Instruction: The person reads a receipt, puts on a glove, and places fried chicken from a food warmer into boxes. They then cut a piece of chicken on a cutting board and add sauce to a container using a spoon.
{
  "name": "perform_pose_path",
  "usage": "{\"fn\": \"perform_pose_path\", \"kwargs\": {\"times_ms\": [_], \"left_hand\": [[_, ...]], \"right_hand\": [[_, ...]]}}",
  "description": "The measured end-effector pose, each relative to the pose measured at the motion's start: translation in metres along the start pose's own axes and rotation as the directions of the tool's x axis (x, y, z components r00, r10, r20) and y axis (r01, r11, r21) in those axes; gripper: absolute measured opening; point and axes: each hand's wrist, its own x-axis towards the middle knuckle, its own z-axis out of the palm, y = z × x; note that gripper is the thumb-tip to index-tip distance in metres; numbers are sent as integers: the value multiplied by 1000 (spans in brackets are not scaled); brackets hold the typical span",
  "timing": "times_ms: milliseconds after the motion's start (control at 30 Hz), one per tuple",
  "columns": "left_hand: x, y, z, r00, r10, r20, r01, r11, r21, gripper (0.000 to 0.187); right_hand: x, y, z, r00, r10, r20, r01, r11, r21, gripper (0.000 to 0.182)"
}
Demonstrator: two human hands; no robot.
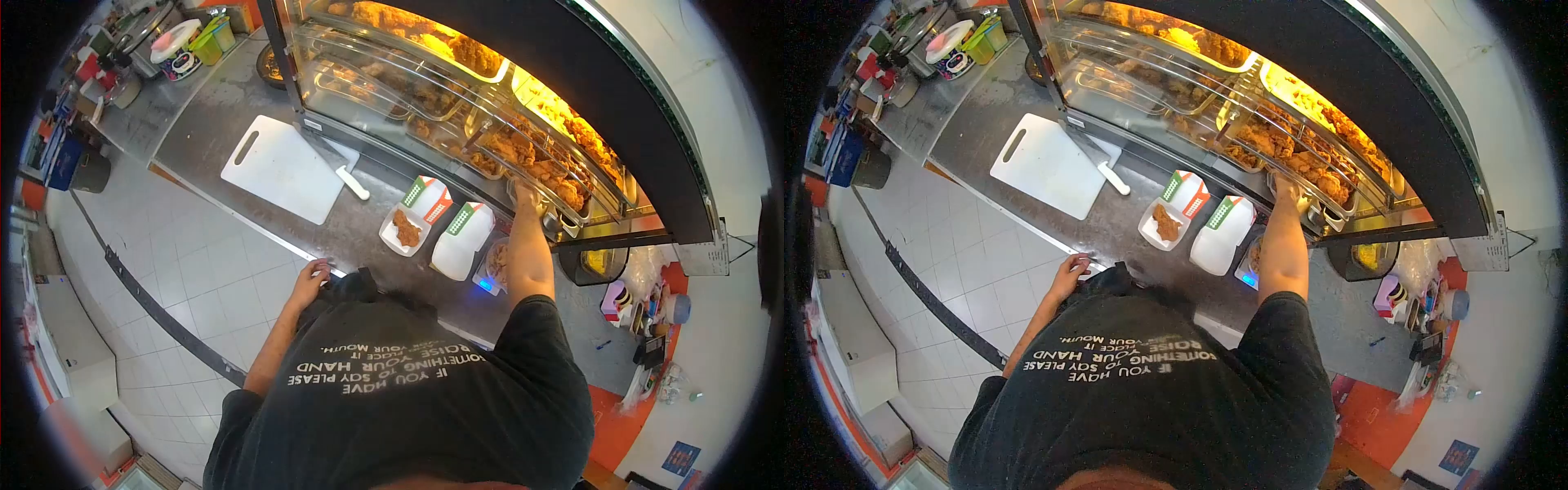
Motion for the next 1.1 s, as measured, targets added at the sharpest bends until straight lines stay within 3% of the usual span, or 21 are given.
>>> {"fn": "perform_pose_path", "kwargs": {"times_ms": [133,200,233,267,300,333,367,433,467,533,567,633,667,700,767,800,933,1000,1033,1100], "left_hand": [[11,9,5,999,-41,31,40,999,25,37],[21,15,10,996,-59,65,57,998,41,37],[26,17,13,995,-58,79,53,996,67,37],[28,18,15,994,-62,95,53,994,95,37],[29,18,17,990,-78,116,65,992,109,37],[34,21,19,990,-61,130,49,994,97,38],[38,24,21,989,-42,143,31,996,83,38],[40,29,28,984,-50,171,36,996,80,39],[40,29,31,983,-72,168,60,995,76,38],[45,29,37,978,-99,181,85,993,86,38],[48,28,40,969,-105,223,80,990,117,38],[54,28,48,952,-118,281,74,984,163,38],[58,30,52,947,-111,303,50,978,203,38],[62,38,59,941,-101,324,21,971,240,39],[64,53,74,933,-66,353,-16,974,224,40],[64,67,82,930,-27,367,-48,980,195,40],[80,116,113,907,71,415,-194,945,264,40],[95,147,132,816,395,422,-539,785,306,42],[95,171,145,801,440,405,-560,791,248,44],[92,222,174,746,564,354,-652,726,218,46]], "right_hand": [[-2,37,21,997,-56,59,52,996,76,38],[-36,21,14,998,-44,-33,40,992,-118,34],[-71,3,0,992,-56,-116,18,952,-307,31],[-96,11,-4,868,-332,-371,170,898,-405,28],[-125,20,-9,612,-576,-542,270,797,-541,26],[-162,-11,-47,571,-334,-750,329,930,-164,27],[-180,4,-47,576,-323,-751,306,937,-168,27],[-214,38,-43,725,-50,-687,222,961,163,25],[-226,55,-41,725,-39,-687,203,966,159,25],[-241,88,-42,883,65,-465,90,949,304,28],[-242,103,-45,881,84,-466,70,950,303,28],[-241,120,-56,977,-2,-213,34,989,145,30],[-243,124,-64,972,88,-216,-13,946,324,35],[-241,129,-65,969,107,-224,-28,944,328,35],[-236,138,-66,786,529,-320,-163,676,719,31],[-231,157,-50,716,506,-481,10,681,732,32],[-254,173,-47,712,581,-394,-86,629,772,28],[-270,181,-44,811,506,-294,-209,720,662,30],[-275,180,-41,815,499,-295,-197,717,669,30],[-283,175,-33,786,574,-231,-130,519,845,23]]}}
